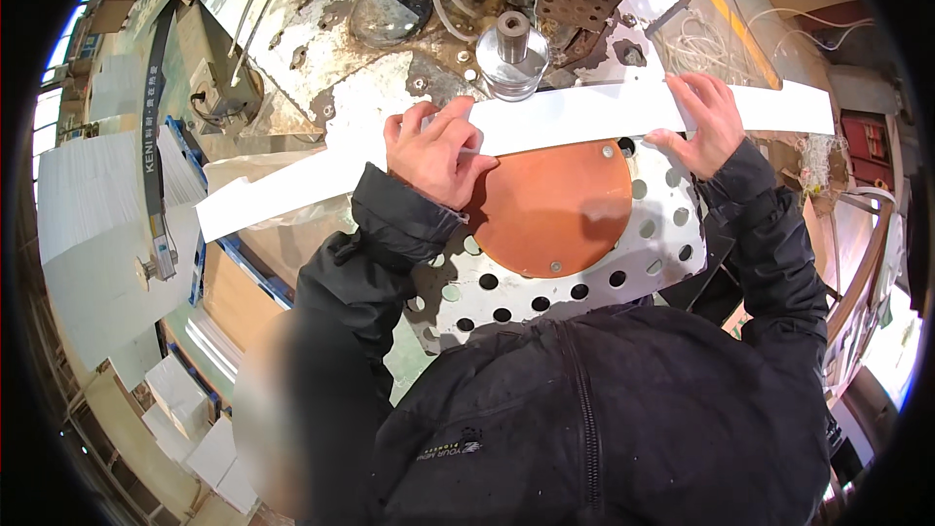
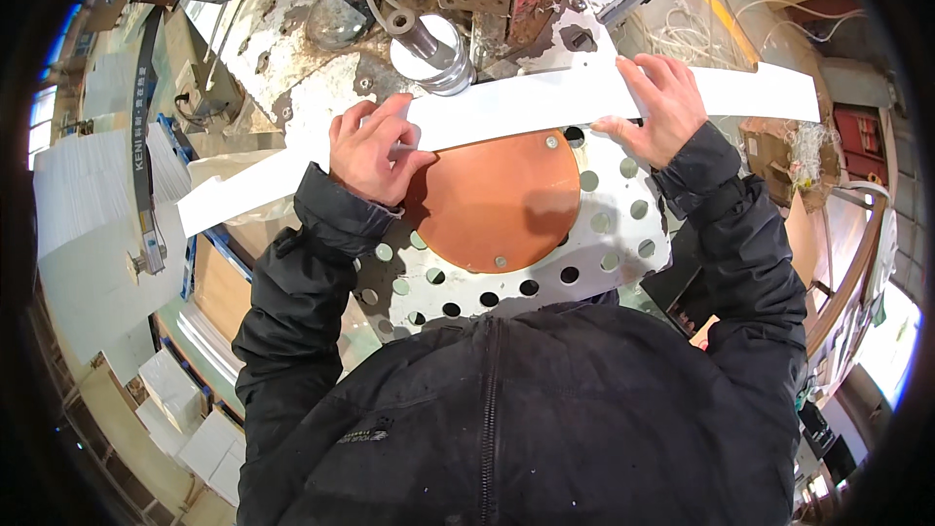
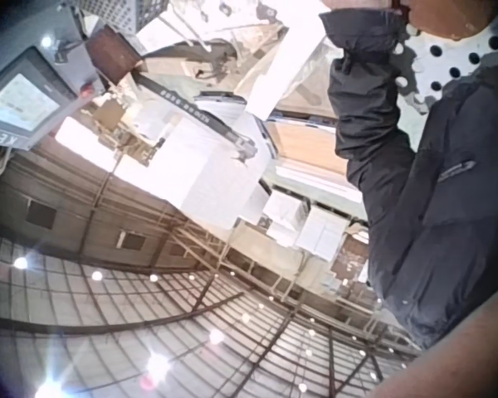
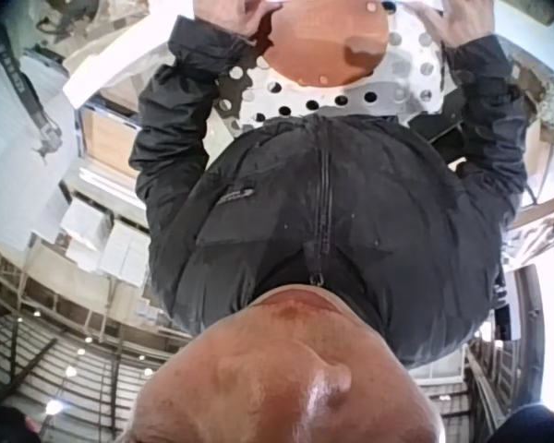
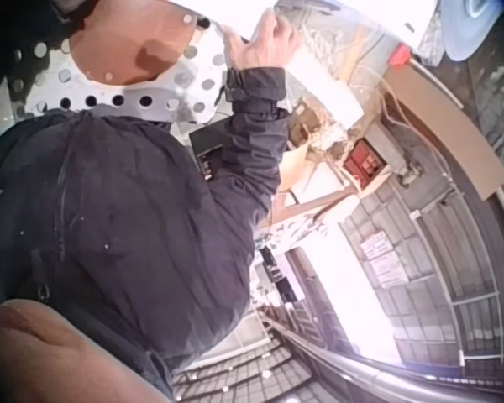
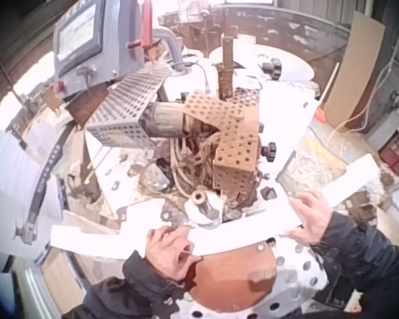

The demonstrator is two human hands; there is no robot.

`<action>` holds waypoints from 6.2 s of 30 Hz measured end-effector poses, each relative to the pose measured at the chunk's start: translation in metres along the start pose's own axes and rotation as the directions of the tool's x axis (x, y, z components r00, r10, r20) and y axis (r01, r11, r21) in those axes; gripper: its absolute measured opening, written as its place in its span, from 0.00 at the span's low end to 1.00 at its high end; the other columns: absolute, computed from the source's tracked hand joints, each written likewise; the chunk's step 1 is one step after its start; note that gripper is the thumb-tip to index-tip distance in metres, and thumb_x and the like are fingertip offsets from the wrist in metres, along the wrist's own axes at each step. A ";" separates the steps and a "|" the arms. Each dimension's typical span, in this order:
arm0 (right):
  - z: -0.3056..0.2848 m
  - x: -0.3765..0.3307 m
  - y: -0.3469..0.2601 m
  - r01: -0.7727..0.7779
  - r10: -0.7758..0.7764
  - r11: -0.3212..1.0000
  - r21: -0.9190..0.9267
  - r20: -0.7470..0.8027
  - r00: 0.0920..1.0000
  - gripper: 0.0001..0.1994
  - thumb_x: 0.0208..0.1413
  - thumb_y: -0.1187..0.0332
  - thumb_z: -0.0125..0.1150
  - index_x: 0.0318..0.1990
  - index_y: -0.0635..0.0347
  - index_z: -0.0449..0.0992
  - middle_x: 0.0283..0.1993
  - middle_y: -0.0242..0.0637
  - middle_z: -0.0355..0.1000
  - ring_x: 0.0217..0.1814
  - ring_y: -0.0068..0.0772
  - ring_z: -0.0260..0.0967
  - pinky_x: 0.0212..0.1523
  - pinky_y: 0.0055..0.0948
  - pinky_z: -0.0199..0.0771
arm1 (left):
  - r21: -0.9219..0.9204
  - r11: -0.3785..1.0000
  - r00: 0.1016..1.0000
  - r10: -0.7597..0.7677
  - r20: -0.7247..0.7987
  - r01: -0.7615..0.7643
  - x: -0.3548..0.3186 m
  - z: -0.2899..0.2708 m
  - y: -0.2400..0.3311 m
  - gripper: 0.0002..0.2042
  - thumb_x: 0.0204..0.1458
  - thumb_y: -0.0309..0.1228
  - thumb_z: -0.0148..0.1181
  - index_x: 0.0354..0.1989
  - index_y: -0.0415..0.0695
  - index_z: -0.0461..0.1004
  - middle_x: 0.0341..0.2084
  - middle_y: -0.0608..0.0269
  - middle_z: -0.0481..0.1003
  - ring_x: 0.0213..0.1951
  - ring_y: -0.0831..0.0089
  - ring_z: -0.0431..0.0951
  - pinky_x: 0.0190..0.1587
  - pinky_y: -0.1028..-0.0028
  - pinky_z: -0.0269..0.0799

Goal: Using a utility knife to trim excess material from a white panel and then positioning it on a machine.

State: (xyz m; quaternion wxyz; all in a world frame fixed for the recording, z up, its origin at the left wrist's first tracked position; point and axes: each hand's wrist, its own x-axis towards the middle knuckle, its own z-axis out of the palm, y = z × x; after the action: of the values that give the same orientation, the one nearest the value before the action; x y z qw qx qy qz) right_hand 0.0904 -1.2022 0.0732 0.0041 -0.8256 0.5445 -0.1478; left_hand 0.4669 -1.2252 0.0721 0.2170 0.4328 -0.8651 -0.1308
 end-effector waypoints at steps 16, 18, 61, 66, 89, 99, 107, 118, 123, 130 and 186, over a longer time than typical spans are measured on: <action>0.008 0.024 -0.038 -0.015 0.016 0.999 0.041 -0.011 1.000 0.36 0.41 0.45 0.71 0.53 0.63 0.73 0.50 0.46 0.69 0.54 0.51 0.64 0.55 0.45 0.65 | 0.161 0.986 0.996 -0.054 0.073 0.041 -0.020 -0.019 -0.011 0.15 0.37 0.34 0.73 0.28 0.49 0.71 0.53 0.61 0.73 0.49 0.52 0.70 0.55 0.55 0.60; 0.011 0.024 -0.042 -0.022 0.023 0.999 0.041 -0.022 0.999 0.36 0.41 0.45 0.71 0.53 0.62 0.73 0.50 0.46 0.69 0.54 0.50 0.64 0.55 0.45 0.65 | 0.101 0.995 0.999 -0.005 0.043 0.001 -0.014 -0.010 -0.010 0.15 0.36 0.35 0.74 0.27 0.48 0.71 0.53 0.60 0.72 0.49 0.52 0.70 0.54 0.56 0.61; -0.028 -0.056 0.178 -0.538 0.531 0.842 -0.021 0.200 0.823 0.53 0.36 0.50 0.76 0.67 0.73 0.55 0.65 0.56 0.57 0.68 0.49 0.56 0.67 0.36 0.56 | -0.068 0.997 0.998 0.024 -0.066 -0.028 -0.007 0.001 0.000 0.17 0.32 0.32 0.76 0.22 0.44 0.70 0.46 0.53 0.74 0.42 0.50 0.71 0.46 0.60 0.68; -0.029 -0.048 0.154 -0.581 0.565 0.814 0.014 0.218 0.796 0.54 0.36 0.50 0.76 0.67 0.72 0.55 0.66 0.56 0.55 0.69 0.49 0.56 0.67 0.35 0.57 | -0.122 0.991 0.995 0.039 -0.089 -0.050 0.005 0.013 0.010 0.16 0.32 0.31 0.76 0.21 0.43 0.70 0.47 0.52 0.74 0.43 0.49 0.71 0.48 0.60 0.68; -0.021 -0.018 0.075 -0.565 0.561 0.825 -0.015 0.139 0.816 0.58 0.29 0.45 0.80 0.64 0.79 0.58 0.58 0.60 0.62 0.60 0.51 0.65 0.59 0.36 0.68 | -0.053 0.998 0.999 0.036 0.034 -0.034 -0.018 -0.013 -0.019 0.14 0.35 0.32 0.75 0.23 0.42 0.72 0.49 0.50 0.73 0.45 0.52 0.71 0.50 0.59 0.66; -0.010 -0.012 0.056 -0.585 0.575 0.810 0.039 0.141 0.806 0.60 0.27 0.43 0.80 0.63 0.78 0.58 0.63 0.68 0.57 0.64 0.56 0.63 0.61 0.39 0.66 | -0.086 0.996 0.999 0.025 -0.044 -0.029 -0.002 0.004 -0.002 0.15 0.32 0.34 0.76 0.18 0.43 0.73 0.42 0.53 0.75 0.43 0.52 0.71 0.48 0.60 0.67; -0.008 -0.004 0.034 -0.597 0.582 0.802 0.036 0.179 0.793 0.57 0.30 0.47 0.80 0.64 0.79 0.57 0.61 0.61 0.59 0.63 0.53 0.63 0.62 0.38 0.64 | -0.056 0.998 0.998 0.039 -0.043 -0.041 0.002 0.007 -0.003 0.16 0.32 0.36 0.76 0.16 0.44 0.72 0.44 0.54 0.77 0.43 0.52 0.71 0.49 0.60 0.66; -0.015 0.011 -0.006 -0.603 0.590 0.797 0.010 0.195 0.783 0.57 0.31 0.44 0.78 0.64 0.77 0.59 0.65 0.67 0.55 0.67 0.58 0.58 0.65 0.40 0.60 | -0.169 0.985 1.000 0.025 0.019 -0.021 -0.003 0.011 -0.011 0.15 0.36 0.34 0.75 0.25 0.42 0.73 0.50 0.41 0.74 0.48 0.53 0.74 0.56 0.58 0.61; -0.001 -0.014 0.020 -0.402 0.393 0.908 0.119 0.092 0.915 0.46 0.42 0.44 0.72 0.62 0.71 0.64 0.65 0.66 0.56 0.66 0.61 0.58 0.64 0.41 0.63 | -0.084 0.990 0.994 -0.109 0.006 0.110 -0.009 -0.004 -0.007 0.20 0.31 0.33 0.77 0.30 0.43 0.72 0.53 0.45 0.70 0.51 0.48 0.68 0.53 0.57 0.66; -0.012 0.002 0.002 -0.516 0.492 0.839 0.176 0.161 0.855 0.42 0.38 0.47 0.76 0.60 0.61 0.70 0.62 0.59 0.64 0.67 0.56 0.60 0.64 0.39 0.63 | -0.092 0.986 0.991 -0.137 0.001 0.136 -0.024 -0.012 -0.017 0.21 0.31 0.32 0.77 0.31 0.42 0.70 0.50 0.48 0.71 0.50 0.49 0.68 0.53 0.59 0.66; 0.010 0.031 -0.090 -0.312 0.307 0.948 0.061 0.076 0.949 0.39 0.31 0.46 0.77 0.54 0.53 0.75 0.50 0.54 0.71 0.51 0.54 0.66 0.52 0.43 0.70 | -0.197 0.980 0.992 -0.004 0.125 0.029 -0.002 -0.009 0.022 0.19 0.33 0.28 0.74 0.30 0.41 0.69 0.31 0.56 0.72 0.37 0.49 0.70 0.43 0.60 0.69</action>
State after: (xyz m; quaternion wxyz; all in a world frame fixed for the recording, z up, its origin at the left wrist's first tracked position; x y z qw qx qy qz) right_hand 0.1847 -1.1947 0.0856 0.0750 -0.7338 0.6610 -0.1377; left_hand 0.4566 -1.2109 0.0888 0.2039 0.4072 -0.8559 -0.2450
